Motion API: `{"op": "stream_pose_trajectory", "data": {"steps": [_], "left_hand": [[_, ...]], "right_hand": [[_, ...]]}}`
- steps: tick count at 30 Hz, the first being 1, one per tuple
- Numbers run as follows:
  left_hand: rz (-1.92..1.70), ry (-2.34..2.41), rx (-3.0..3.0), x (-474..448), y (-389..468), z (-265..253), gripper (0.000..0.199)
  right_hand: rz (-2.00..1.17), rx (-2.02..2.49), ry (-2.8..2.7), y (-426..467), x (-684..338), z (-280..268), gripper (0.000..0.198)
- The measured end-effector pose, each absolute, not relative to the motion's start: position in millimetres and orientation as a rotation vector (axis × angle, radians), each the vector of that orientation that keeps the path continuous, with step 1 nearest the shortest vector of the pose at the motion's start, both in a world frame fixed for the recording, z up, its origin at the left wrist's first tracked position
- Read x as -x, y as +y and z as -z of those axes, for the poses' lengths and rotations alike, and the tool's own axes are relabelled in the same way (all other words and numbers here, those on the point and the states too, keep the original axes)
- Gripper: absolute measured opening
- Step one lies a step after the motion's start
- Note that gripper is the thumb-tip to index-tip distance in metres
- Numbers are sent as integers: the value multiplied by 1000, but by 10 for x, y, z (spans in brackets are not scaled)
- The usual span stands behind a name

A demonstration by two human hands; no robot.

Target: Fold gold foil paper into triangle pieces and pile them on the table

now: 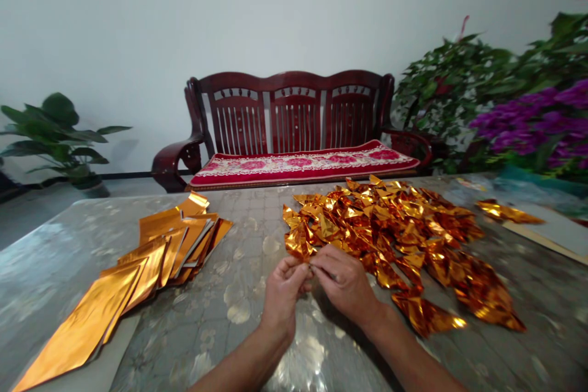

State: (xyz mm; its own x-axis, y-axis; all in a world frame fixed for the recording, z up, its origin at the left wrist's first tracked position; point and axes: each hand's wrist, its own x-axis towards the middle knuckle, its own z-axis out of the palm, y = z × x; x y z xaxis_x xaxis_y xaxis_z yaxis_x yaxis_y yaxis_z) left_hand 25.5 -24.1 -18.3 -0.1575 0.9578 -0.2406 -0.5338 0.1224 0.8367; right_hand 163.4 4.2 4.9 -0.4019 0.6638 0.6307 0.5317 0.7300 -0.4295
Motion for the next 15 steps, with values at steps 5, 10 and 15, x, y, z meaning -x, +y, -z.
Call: {"op": "stream_pose_trajectory", "data": {"steps": [5,10,15], "left_hand": [[-1451,1023,-549,-264,-224,214,44],[-1457,1081,-513,-245,-217,191,42],[-1479,1092,-536,-241,-201,176,37]], "right_hand": [[-157,919,-2131,36,-1635,-53,18],[-53,900,-2181,41,-1635,-51,18],[31,890,-2220,55,-1636,-31,18]]}}
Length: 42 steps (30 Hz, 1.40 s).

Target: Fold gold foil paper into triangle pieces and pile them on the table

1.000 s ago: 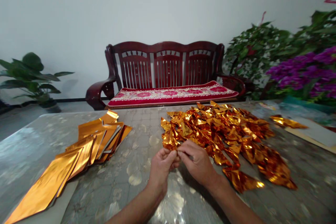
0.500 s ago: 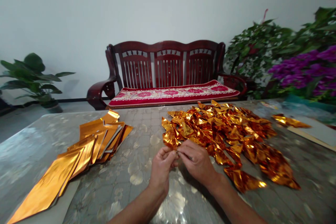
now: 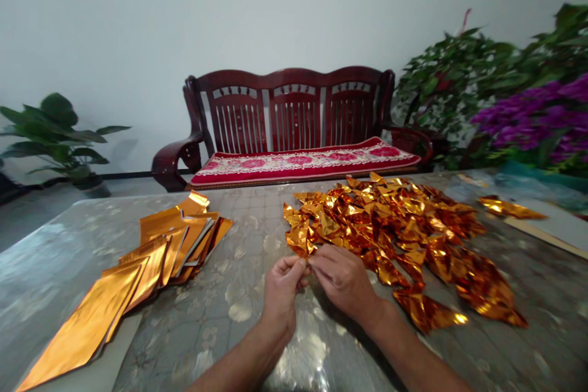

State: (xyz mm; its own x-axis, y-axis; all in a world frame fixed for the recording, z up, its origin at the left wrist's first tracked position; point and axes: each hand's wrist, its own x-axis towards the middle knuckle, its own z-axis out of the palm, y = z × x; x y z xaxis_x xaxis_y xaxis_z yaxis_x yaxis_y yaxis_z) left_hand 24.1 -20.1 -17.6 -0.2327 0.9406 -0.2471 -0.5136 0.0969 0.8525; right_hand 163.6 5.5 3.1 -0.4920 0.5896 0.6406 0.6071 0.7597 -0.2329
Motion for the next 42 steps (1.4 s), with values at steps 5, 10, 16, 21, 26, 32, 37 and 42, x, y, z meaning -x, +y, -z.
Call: {"op": "stream_pose_trajectory", "data": {"steps": [5,10,16,21,26,32,37,42], "left_hand": [[-1484,1094,-508,-244,-182,179,36],[-1482,1014,-455,-261,-195,165,38],[-1487,887,-474,-307,-241,108,33],[-1454,909,-551,-317,-253,116,30],[-1431,945,-609,-330,-261,157,28],[-1412,871,-552,-351,-283,159,27],[-1396,879,-543,-338,-282,153,32],[-1382,883,-516,-310,-268,168,37]], "right_hand": [[-49,926,-2188,40,-1607,-23,17],[-279,1054,-1978,-12,-1505,-9,16],[-432,1142,-1763,-32,-1395,21,9],[-512,1203,-1664,-34,-1359,76,15],[-501,1210,-1660,-50,-1355,80,31],[-539,1243,-1686,-49,-1342,31,36],[-525,1238,-1741,-31,-1361,50,37],[-519,1224,-1791,-23,-1395,56,33]]}}
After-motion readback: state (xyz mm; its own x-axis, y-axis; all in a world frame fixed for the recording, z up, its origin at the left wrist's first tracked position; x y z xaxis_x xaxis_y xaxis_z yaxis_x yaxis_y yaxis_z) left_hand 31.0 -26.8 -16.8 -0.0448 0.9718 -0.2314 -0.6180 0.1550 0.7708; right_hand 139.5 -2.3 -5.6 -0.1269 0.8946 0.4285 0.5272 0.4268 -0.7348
